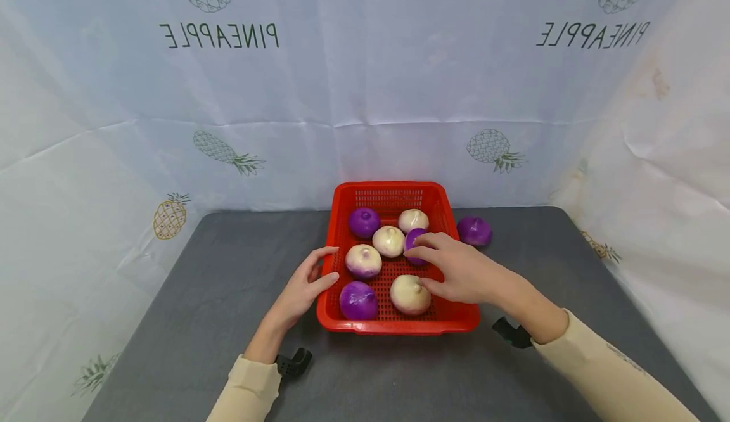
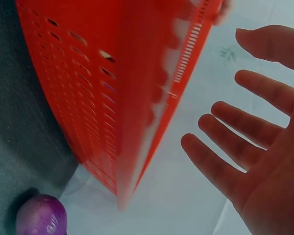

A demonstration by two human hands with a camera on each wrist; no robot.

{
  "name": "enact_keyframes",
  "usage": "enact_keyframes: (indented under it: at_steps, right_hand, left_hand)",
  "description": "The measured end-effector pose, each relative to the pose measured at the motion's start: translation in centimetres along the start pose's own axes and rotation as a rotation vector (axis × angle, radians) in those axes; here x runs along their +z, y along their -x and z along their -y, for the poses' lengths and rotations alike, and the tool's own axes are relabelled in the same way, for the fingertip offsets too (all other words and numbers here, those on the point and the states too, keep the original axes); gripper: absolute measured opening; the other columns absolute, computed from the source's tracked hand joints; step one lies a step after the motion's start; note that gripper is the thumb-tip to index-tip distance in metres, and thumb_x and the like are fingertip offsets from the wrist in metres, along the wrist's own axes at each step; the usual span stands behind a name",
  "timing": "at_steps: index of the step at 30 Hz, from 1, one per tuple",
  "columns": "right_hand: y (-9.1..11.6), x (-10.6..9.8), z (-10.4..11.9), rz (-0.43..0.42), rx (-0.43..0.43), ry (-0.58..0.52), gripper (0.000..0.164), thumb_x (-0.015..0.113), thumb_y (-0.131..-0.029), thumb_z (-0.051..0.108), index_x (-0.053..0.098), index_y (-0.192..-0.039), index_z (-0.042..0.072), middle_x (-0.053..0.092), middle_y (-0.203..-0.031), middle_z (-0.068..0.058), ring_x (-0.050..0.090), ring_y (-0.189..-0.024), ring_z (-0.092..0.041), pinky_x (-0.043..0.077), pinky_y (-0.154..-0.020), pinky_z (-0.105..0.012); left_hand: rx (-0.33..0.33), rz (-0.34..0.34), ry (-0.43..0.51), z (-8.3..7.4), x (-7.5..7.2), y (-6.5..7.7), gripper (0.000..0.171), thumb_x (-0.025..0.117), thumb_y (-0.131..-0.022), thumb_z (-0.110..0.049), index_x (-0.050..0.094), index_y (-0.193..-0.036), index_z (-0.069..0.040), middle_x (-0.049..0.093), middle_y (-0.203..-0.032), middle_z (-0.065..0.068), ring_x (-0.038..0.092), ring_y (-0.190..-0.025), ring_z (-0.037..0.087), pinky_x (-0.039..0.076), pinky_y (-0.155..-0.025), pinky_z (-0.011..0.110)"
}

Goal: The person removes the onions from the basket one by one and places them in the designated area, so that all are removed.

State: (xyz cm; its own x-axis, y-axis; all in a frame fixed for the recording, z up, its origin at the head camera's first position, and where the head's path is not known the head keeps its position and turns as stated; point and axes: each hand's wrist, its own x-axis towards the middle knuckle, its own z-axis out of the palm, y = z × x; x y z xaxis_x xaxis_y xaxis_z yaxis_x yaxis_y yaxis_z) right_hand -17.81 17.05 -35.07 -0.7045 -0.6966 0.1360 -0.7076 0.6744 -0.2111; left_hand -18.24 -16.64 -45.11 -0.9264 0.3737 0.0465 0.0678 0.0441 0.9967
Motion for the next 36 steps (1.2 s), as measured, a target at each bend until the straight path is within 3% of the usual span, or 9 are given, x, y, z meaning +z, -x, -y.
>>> enact_keyframes:
  at_steps: [10, 20, 28, 36]
  right_hand:
    - [-0.7, 1.6, 0.3, 0.075, -0.031, 0.002, 0.042, 0.076, -0.087, 0.026, 0.068, -0.128, 0.018, 0.059, -0.126, -0.002, 0.054, -0.11, -0.018, 0.057, -0.09, -0.036]
    - [-1.2, 3.5, 0.6, 0.152, -0.052, -0.026, 0.04, 0.078, -0.088, 0.027, 0.07, -0.126, 0.018, 0.059, -0.125, -0.003, 0.054, -0.111, -0.019, 0.057, -0.091, -0.037]
    - [-1.6, 4.7, 0.5, 0.224, -0.011, -0.017, 0.04, 0.078, -0.088, 0.03, 0.07, -0.126, 0.02, 0.057, -0.129, -0.002, 0.053, -0.115, -0.018, 0.055, -0.095, -0.038]
    - [-1.8, 5.4, 0.2, 0.232, -0.009, -0.026, 0.04, 0.078, -0.088, 0.031, 0.071, -0.126, 0.022, 0.057, -0.124, 0.001, 0.05, -0.109, -0.015, 0.055, -0.089, -0.034]
  left_hand:
    - [0.005, 0.004, 0.005, 0.0, -0.1, 0.0, 0.061, 0.063, -0.101, -0.018, 0.034, -0.153, -0.007, 0.046, -0.146, 0.027, 0.055, -0.123, 0.049, 0.059, -0.089, 0.041]
    - [0.012, 0.011, 0.005, 0.1, -0.1, 0.0, 0.057, 0.062, -0.101, -0.016, 0.037, -0.151, -0.01, 0.045, -0.146, 0.029, 0.054, -0.124, 0.049, 0.058, -0.091, 0.043]
    - [0.004, 0.009, 0.001, 0.1, -0.1, -0.1, 0.058, 0.062, -0.101, -0.016, 0.036, -0.152, -0.007, 0.044, -0.147, 0.028, 0.052, -0.126, 0.049, 0.057, -0.092, 0.043]
    - [0.006, 0.008, 0.002, 0.0, 0.0, -0.1, 0.059, 0.061, -0.101, -0.016, 0.034, -0.153, -0.005, 0.045, -0.146, 0.028, 0.051, -0.126, 0.05, 0.057, -0.092, 0.044]
